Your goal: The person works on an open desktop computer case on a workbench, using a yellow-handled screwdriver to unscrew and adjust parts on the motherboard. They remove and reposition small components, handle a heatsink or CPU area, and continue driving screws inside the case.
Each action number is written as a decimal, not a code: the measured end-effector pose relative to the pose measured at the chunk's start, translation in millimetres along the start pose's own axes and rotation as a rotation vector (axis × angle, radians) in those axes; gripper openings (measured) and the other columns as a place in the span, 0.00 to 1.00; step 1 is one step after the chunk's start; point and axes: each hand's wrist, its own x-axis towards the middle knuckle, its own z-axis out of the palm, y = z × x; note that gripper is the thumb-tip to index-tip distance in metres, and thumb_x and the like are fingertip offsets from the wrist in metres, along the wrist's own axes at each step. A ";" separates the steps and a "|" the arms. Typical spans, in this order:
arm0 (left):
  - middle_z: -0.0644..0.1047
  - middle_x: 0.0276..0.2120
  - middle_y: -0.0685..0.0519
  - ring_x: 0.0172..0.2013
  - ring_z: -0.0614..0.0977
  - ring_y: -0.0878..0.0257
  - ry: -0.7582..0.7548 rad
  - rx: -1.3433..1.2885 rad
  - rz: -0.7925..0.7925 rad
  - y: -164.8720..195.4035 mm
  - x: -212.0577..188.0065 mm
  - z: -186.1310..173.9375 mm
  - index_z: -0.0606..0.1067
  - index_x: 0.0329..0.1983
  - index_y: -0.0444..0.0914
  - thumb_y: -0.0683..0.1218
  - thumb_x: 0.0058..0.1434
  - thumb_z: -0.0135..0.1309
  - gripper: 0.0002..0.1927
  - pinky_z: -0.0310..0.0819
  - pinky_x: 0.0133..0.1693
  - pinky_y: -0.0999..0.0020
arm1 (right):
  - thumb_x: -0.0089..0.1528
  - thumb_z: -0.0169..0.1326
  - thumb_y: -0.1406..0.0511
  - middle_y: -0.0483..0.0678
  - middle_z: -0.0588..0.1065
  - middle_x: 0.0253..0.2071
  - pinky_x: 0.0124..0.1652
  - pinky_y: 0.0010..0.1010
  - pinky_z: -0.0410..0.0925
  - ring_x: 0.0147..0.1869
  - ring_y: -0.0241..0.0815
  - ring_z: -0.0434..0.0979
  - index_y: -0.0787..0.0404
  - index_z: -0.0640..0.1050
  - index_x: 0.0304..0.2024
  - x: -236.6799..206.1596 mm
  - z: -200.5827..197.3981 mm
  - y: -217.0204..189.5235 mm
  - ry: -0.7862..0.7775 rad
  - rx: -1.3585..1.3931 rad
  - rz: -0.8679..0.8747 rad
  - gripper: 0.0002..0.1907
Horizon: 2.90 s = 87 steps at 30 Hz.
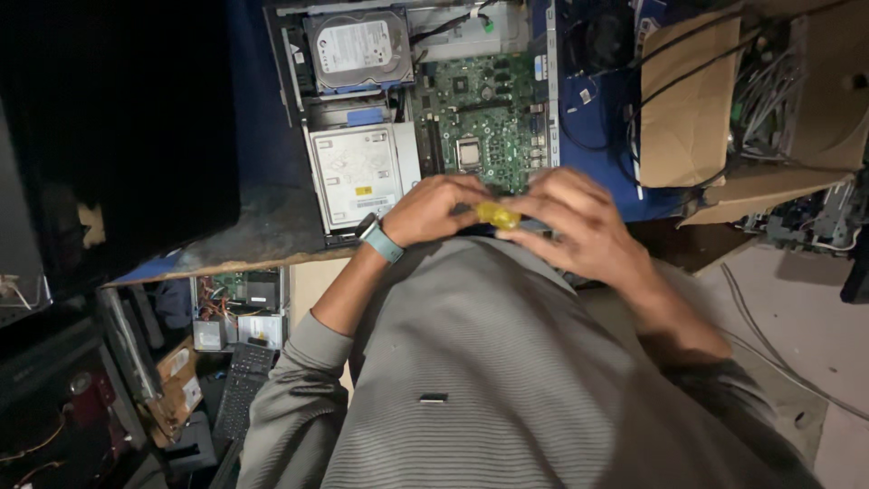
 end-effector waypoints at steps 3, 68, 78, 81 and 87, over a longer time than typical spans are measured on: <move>0.82 0.47 0.47 0.44 0.84 0.48 0.017 -0.044 0.047 1.8 -1.3 2.5 0.81 0.47 0.36 0.42 0.61 0.57 0.11 0.78 0.47 0.57 | 0.57 0.67 0.64 0.56 0.74 0.46 0.49 0.39 0.73 0.49 0.55 0.79 0.70 0.77 0.47 8.7 -2.5 -5.4 0.047 0.097 -0.077 0.21; 0.65 0.68 0.40 0.69 0.67 0.48 0.379 -0.444 0.144 -26.1 6.4 90.2 0.63 0.70 0.34 0.50 0.66 0.55 0.33 0.58 0.69 0.56 | 0.63 0.58 0.42 0.55 0.64 0.74 0.72 0.56 0.51 0.79 0.58 0.59 0.61 0.74 0.63 36.1 41.7 -38.2 -0.127 -0.140 -0.292 0.37; 0.69 0.65 0.40 0.67 0.70 0.46 0.553 -0.153 0.018 31.0 6.8 65.2 0.64 0.67 0.31 0.44 0.60 0.57 0.32 0.62 0.67 0.54 | 0.61 0.60 0.48 0.55 0.78 0.56 0.65 0.46 0.61 0.65 0.55 0.73 0.63 0.79 0.53 37.1 41.0 -18.8 0.180 -0.231 0.112 0.29; 0.68 0.64 0.39 0.66 0.70 0.45 0.558 -0.159 0.022 53.0 2.8 75.1 0.63 0.67 0.30 0.43 0.59 0.57 0.33 0.61 0.66 0.52 | 0.59 0.61 0.48 0.53 0.79 0.55 0.63 0.44 0.64 0.63 0.54 0.75 0.62 0.80 0.52 33.4 49.6 -27.8 0.276 -0.194 0.231 0.29; 0.67 0.65 0.42 0.67 0.68 0.47 0.486 -0.192 0.111 -11.4 4.7 87.8 0.63 0.70 0.37 0.48 0.64 0.58 0.33 0.62 0.68 0.54 | 0.60 0.64 0.53 0.53 0.77 0.60 0.64 0.47 0.64 0.66 0.56 0.74 0.64 0.79 0.56 26.9 48.1 -43.1 0.096 0.142 -0.107 0.28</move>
